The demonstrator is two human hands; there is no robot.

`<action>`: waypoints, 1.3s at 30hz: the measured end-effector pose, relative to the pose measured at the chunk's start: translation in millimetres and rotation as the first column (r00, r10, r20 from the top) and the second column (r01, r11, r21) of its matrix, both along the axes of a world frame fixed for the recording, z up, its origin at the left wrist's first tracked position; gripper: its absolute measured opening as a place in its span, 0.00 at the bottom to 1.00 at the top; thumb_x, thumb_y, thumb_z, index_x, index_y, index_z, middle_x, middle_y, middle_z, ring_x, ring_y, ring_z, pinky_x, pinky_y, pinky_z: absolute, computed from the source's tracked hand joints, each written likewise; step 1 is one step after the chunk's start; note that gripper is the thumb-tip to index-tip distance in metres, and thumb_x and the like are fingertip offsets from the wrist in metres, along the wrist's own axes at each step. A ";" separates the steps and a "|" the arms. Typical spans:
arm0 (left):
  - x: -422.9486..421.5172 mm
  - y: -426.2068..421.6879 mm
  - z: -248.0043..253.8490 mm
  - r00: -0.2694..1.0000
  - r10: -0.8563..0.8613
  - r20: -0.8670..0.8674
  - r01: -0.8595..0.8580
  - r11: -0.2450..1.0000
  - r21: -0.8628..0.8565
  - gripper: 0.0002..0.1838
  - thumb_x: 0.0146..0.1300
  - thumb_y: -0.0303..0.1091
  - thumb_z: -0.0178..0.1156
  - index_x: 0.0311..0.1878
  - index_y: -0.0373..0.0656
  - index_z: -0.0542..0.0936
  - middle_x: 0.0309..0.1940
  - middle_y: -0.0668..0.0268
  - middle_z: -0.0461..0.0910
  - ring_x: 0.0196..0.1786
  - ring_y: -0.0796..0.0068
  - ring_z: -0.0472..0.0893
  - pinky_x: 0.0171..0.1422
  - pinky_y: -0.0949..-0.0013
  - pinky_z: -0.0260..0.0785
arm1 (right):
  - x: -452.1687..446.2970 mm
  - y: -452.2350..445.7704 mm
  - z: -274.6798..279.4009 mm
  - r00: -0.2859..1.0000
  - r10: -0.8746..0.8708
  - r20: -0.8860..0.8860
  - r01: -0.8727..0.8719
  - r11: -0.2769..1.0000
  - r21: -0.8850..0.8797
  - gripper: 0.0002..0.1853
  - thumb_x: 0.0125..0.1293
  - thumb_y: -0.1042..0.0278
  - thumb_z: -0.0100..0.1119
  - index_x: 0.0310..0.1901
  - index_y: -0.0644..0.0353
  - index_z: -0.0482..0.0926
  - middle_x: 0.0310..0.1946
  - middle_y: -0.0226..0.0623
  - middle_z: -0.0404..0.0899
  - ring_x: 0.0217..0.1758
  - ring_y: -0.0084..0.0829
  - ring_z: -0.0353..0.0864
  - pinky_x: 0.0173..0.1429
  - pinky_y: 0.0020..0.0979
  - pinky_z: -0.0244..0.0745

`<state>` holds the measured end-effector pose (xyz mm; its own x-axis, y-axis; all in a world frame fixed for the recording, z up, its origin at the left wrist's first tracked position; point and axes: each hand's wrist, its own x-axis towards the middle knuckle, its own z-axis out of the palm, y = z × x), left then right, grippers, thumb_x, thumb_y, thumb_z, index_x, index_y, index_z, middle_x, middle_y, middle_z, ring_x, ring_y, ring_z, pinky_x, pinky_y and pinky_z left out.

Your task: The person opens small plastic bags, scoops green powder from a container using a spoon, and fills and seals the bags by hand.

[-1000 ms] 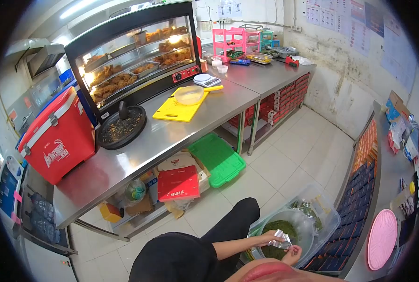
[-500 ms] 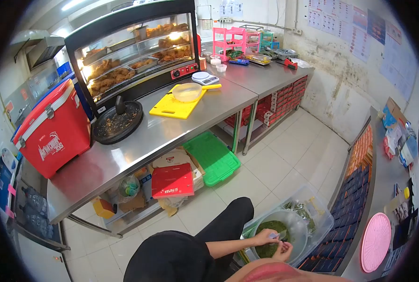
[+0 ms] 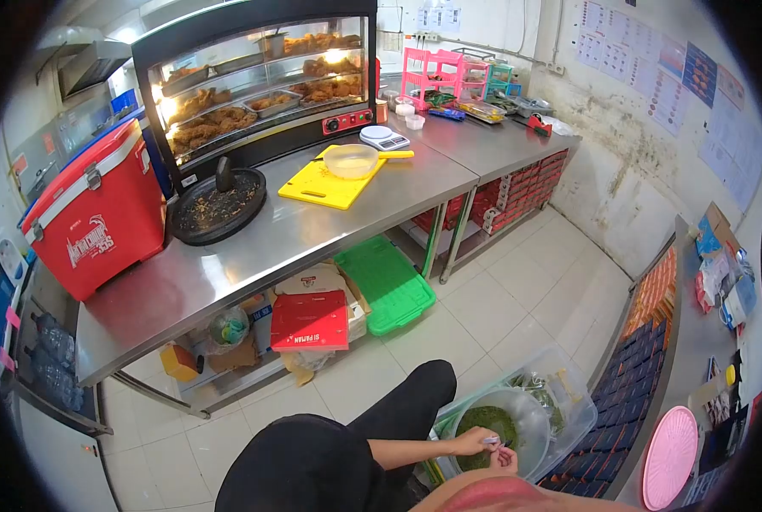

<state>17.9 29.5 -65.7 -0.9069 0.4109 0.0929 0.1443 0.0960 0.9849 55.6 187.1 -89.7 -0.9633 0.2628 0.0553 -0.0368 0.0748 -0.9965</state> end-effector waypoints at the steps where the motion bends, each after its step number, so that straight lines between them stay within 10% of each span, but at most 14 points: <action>1: 3.4 3.9 -0.9 0.995 0.050 -0.081 -0.055 0.997 -0.052 0.09 0.58 0.33 0.62 0.40 0.40 0.80 0.36 0.57 0.82 0.41 0.52 0.83 0.44 0.55 0.71 | 3.4 -10.2 12.0 0.998 -0.054 -0.022 0.056 0.996 0.074 0.06 0.60 0.81 0.64 0.38 0.67 0.78 0.33 0.35 0.81 0.35 0.24 0.80 0.41 0.26 0.78; 11: 33.5 32.1 23.8 0.910 0.397 -0.122 -0.415 0.871 -0.262 0.17 0.56 0.25 0.58 0.50 0.46 0.74 0.48 0.57 0.77 0.51 0.46 0.79 0.49 0.49 0.73 | 4.8 -33.1 43.1 0.914 -0.406 -0.025 0.367 0.797 0.479 0.07 0.58 0.80 0.64 0.38 0.65 0.77 0.34 0.37 0.79 0.32 0.27 0.78 0.36 0.29 0.75; 17: 8.3 36.4 -46.3 0.947 0.293 -0.134 -0.300 0.953 -0.032 0.15 0.64 0.35 0.63 0.53 0.48 0.76 0.47 0.56 0.76 0.46 0.49 0.80 0.47 0.55 0.74 | -16.6 21.0 -26.2 0.978 -0.050 -0.201 0.066 0.995 0.073 0.08 0.63 0.80 0.62 0.43 0.65 0.77 0.34 0.35 0.80 0.33 0.26 0.79 0.36 0.26 0.74; 20: 6.8 20.0 -27.1 0.943 0.328 -0.058 -0.330 0.944 -0.022 0.16 0.67 0.45 0.64 0.51 0.47 0.78 0.47 0.58 0.75 0.43 0.58 0.80 0.43 0.59 0.73 | -8.8 39.9 -19.5 0.986 0.135 -0.100 -0.117 0.979 0.165 0.14 0.64 0.80 0.62 0.50 0.62 0.76 0.34 0.34 0.81 0.34 0.24 0.79 0.37 0.25 0.75; 22: 1.4 13.9 -20.8 0.895 0.424 0.140 -0.423 0.905 -0.034 0.19 0.64 0.52 0.67 0.45 0.46 0.80 0.35 0.65 0.76 0.29 0.73 0.76 0.30 0.67 0.70 | 1.8 25.0 39.0 0.985 0.030 0.167 0.007 0.976 -0.217 0.15 0.64 0.81 0.62 0.51 0.60 0.76 0.34 0.36 0.82 0.31 0.23 0.78 0.37 0.24 0.75; 25: -13.7 -14.0 0.9 0.563 -0.438 0.701 0.049 0.864 0.501 0.18 0.59 0.52 0.72 0.41 0.49 0.84 0.13 0.81 0.62 0.13 0.90 0.57 0.16 0.78 0.48 | -17.5 86.0 -30.0 0.989 0.089 0.114 -0.062 0.973 -0.221 0.25 0.59 0.85 0.60 0.55 0.49 0.69 0.36 0.38 0.81 0.35 0.27 0.80 0.32 0.28 0.75; 26: -14.2 -14.4 2.5 0.559 -0.440 0.703 0.050 0.864 0.501 0.18 0.59 0.52 0.72 0.41 0.49 0.84 0.13 0.81 0.62 0.13 0.90 0.57 0.16 0.78 0.48 | -18.7 92.7 -34.4 0.988 0.145 0.052 -0.133 0.973 -0.190 0.23 0.58 0.85 0.61 0.52 0.52 0.70 0.37 0.38 0.81 0.37 0.28 0.81 0.35 0.29 0.76; 27: -15.0 -14.0 4.3 0.676 -0.322 0.662 0.073 0.924 0.375 0.16 0.59 0.50 0.72 0.39 0.49 0.84 0.14 0.80 0.64 0.15 0.90 0.58 0.17 0.78 0.49 | -17.6 97.8 -39.9 0.989 0.141 0.053 -0.129 0.973 -0.191 0.23 0.58 0.85 0.61 0.52 0.52 0.70 0.37 0.38 0.81 0.37 0.28 0.81 0.35 0.29 0.76; 29: -16.0 -11.3 1.3 0.913 -0.091 0.398 0.042 0.991 0.131 0.14 0.57 0.44 0.73 0.39 0.48 0.81 0.19 0.75 0.75 0.20 0.77 0.72 0.24 0.69 0.64 | -15.7 102.9 -37.9 0.797 0.368 -0.480 0.103 0.699 0.707 0.15 0.56 0.83 0.64 0.42 0.57 0.73 0.34 0.34 0.79 0.39 0.25 0.77 0.42 0.30 0.75; 30: -12.6 -9.1 -1.9 0.912 -0.094 0.400 0.045 0.991 0.128 0.14 0.57 0.44 0.73 0.39 0.48 0.81 0.19 0.75 0.75 0.20 0.77 0.72 0.24 0.69 0.64 | -10.0 95.7 -24.5 0.799 0.363 -0.479 0.105 0.701 0.706 0.15 0.56 0.83 0.64 0.42 0.57 0.73 0.34 0.34 0.79 0.39 0.25 0.77 0.42 0.30 0.75; 32: -6.4 -5.9 -6.6 0.904 0.161 -0.395 -0.303 0.894 -0.330 0.23 0.53 0.43 0.73 0.50 0.46 0.77 0.36 0.69 0.82 0.36 0.61 0.83 0.37 0.57 0.72 | 7.7 75.3 4.1 0.830 0.375 -0.412 0.028 0.710 0.703 0.15 0.54 0.81 0.69 0.42 0.61 0.77 0.37 0.36 0.75 0.39 0.29 0.76 0.43 0.33 0.75; 33: -6.7 -15.2 16.0 0.972 -0.102 -0.212 0.006 0.911 -0.411 0.38 0.49 0.46 0.74 0.63 0.48 0.71 0.59 0.67 0.77 0.55 0.52 0.81 0.50 0.50 0.74 | 16.8 64.9 18.0 0.843 0.383 -0.377 -0.012 0.714 0.700 0.16 0.52 0.80 0.72 0.43 0.62 0.79 0.39 0.37 0.73 0.39 0.32 0.76 0.44 0.35 0.75; 36: 7.7 -17.3 45.4 0.857 -0.378 -0.351 0.271 0.909 -0.318 0.42 0.47 0.44 0.74 0.67 0.50 0.68 0.63 0.65 0.72 0.57 0.54 0.79 0.52 0.52 0.74 | 24.4 54.4 18.8 0.860 0.405 -0.309 -0.093 0.722 0.686 0.18 0.50 0.78 0.78 0.43 0.66 0.83 0.42 0.39 0.69 0.38 0.36 0.75 0.45 0.38 0.76; 39: 11.6 -17.1 44.7 0.856 -0.431 -0.286 0.325 0.879 -0.350 0.43 0.43 0.40 0.75 0.66 0.49 0.69 0.58 0.64 0.74 0.56 0.53 0.79 0.54 0.53 0.73 | 20.4 55.7 -8.6 0.926 0.185 0.328 -0.362 0.676 0.642 0.19 0.51 0.69 0.78 0.44 0.62 0.84 0.48 0.45 0.69 0.48 0.47 0.74 0.56 0.45 0.75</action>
<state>29.5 12.4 -20.9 -0.6052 0.7709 0.1987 0.5509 0.2254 0.8035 76.0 242.8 -98.3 -0.9932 -0.0405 -0.1088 0.0409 0.7547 -0.6548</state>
